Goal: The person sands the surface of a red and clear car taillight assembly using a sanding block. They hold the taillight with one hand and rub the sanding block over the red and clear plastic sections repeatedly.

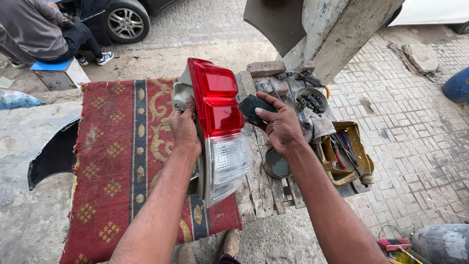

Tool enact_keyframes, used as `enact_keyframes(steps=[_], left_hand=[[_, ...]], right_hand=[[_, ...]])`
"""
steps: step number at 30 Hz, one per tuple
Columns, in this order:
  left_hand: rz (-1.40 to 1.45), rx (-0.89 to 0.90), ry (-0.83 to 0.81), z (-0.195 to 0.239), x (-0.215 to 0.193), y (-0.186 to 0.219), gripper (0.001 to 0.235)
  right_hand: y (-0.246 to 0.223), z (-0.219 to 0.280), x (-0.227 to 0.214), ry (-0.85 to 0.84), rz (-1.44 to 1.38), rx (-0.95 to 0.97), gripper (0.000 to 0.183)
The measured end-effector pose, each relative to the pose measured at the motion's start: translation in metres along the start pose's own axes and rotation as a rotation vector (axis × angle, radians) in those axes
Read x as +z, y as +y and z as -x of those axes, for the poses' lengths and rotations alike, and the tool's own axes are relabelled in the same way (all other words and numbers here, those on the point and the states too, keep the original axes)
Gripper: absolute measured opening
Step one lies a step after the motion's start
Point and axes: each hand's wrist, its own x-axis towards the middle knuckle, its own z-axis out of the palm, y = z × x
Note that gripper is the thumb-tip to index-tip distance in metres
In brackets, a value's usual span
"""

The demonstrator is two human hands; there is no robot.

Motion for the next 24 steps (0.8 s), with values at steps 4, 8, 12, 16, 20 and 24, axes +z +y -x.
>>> enact_keyframes(steps=[4, 8, 12, 16, 20, 24], left_hand=[[-0.046, 0.038, 0.01, 0.003, 0.01, -0.004, 0.039], [-0.016, 0.073, 0.012, 0.0, 0.016, -0.012, 0.039], [-0.003, 0.106, 0.014, 0.009, 0.024, -0.013, 0.04], [-0.034, 0.101, 0.015, 0.023, 0.03, -0.011, 0.037], [-0.095, 0.122, -0.02, 0.025, 0.034, -0.014, 0.037], [-0.139, 0.128, -0.057, 0.024, 0.029, -0.024, 0.033]], right_hand=[[-0.007, -0.004, -0.002, -0.031, 0.067, -0.053, 0.052], [-0.013, -0.006, 0.008, -0.065, 0.144, -0.092, 0.053], [-0.026, 0.008, 0.042, -0.099, 0.312, -0.135, 0.046], [-0.012, -0.011, 0.052, -0.074, 0.343, -0.184, 0.044], [-0.018, -0.009, 0.075, -0.051, 0.417, -0.198, 0.049], [-0.009, -0.021, 0.074, -0.035, 0.505, -0.298, 0.049]])
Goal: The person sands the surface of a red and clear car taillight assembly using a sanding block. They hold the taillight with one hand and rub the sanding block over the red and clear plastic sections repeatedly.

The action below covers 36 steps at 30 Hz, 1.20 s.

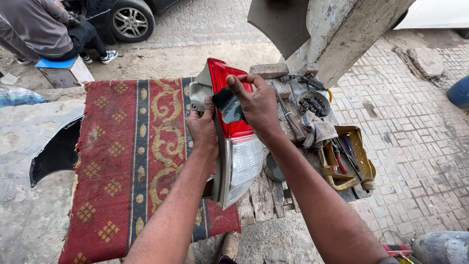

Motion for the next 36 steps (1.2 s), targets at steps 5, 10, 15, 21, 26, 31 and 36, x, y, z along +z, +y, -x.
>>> enact_keyframes(steps=[5, 10, 15, 21, 26, 31, 36], left_hand=[[-0.004, -0.001, -0.037, -0.004, -0.001, -0.005, 0.03], [0.01, 0.008, -0.059, -0.003, -0.003, -0.008, 0.027], [0.025, 0.106, -0.077, -0.006, -0.002, -0.019, 0.026], [0.005, 0.004, -0.075, -0.023, -0.003, -0.027, 0.024], [-0.065, -0.011, -0.079, -0.007, 0.002, -0.022, 0.017], [-0.091, -0.002, -0.077, -0.006, 0.009, -0.015, 0.015], [-0.147, 0.054, -0.058, -0.009, 0.011, -0.005, 0.015]], right_hand=[[-0.001, 0.024, -0.001, 0.048, 0.4, -0.21, 0.053], [0.026, 0.034, -0.001, 0.26, 0.768, -0.68, 0.052], [0.028, 0.065, 0.002, 0.17, 0.993, -1.07, 0.022], [0.038, 0.077, -0.002, 0.182, 1.122, -1.026, 0.029], [0.025, 0.024, -0.008, 0.192, 1.156, -1.053, 0.024], [0.037, 0.053, -0.01, 0.146, 1.237, -1.03, 0.031], [0.035, 0.057, -0.002, 0.033, 1.279, -0.854, 0.052]])
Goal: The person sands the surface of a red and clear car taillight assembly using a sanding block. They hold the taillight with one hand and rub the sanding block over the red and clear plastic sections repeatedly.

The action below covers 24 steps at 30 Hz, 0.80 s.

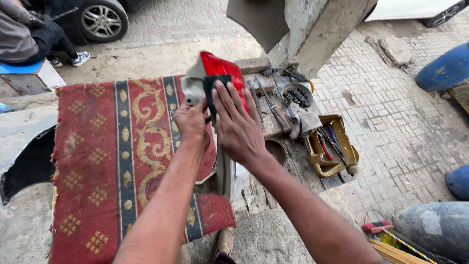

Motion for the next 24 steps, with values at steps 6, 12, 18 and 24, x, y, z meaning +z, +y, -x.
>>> enact_keyframes(steps=[6, 12, 18, 24], left_hand=[[0.015, 0.073, 0.039, -0.023, -0.022, -0.026, 0.022], [0.056, -0.032, -0.01, -0.01, -0.035, -0.004, 0.027], [-0.029, -0.123, -0.15, -0.038, -0.062, 0.037, 0.094], [0.093, -0.107, -0.248, -0.058, -0.07, 0.007, 0.034]], right_hand=[[-0.004, -0.001, 0.008, -0.038, -0.036, -0.035, 0.053], [-0.012, 0.009, 0.011, 0.019, -0.291, 0.078, 0.049], [-0.008, 0.017, 0.004, 0.043, -0.342, 0.068, 0.05], [-0.017, 0.01, -0.008, 0.029, -0.127, -0.022, 0.049]])
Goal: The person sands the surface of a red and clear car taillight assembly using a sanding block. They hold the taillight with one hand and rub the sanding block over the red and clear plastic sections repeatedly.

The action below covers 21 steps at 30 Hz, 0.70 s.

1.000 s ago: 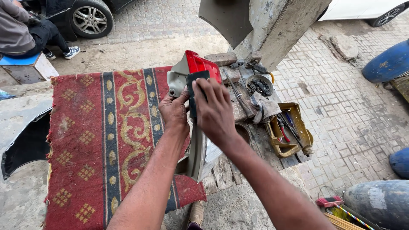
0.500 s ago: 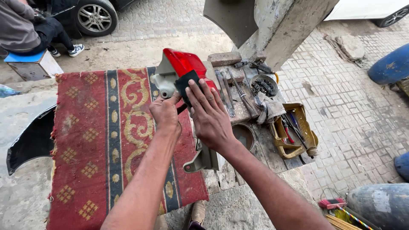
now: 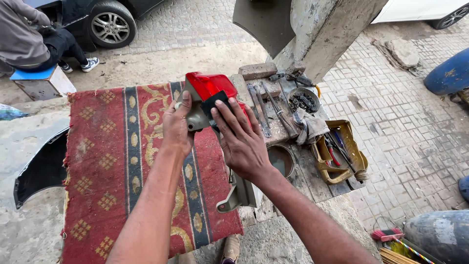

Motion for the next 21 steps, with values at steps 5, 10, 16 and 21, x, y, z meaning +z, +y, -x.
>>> enact_keyframes(steps=[5, 10, 16, 21], left_hand=[[-0.002, 0.142, 0.042, 0.02, 0.032, -0.01, 0.04], [-0.045, 0.197, 0.131, 0.023, 0.021, 0.004, 0.043], [-0.079, 0.204, 0.058, 0.009, 0.005, -0.037, 0.043], [-0.107, 0.178, 0.1, 0.018, -0.002, -0.017, 0.045]], right_hand=[[0.007, -0.032, 0.012, -0.025, 0.096, -0.061, 0.048], [0.003, -0.003, 0.002, -0.041, 0.092, -0.096, 0.048], [0.001, -0.049, 0.022, 0.002, 0.116, -0.078, 0.045], [-0.011, -0.018, -0.002, -0.024, 0.095, -0.088, 0.048]])
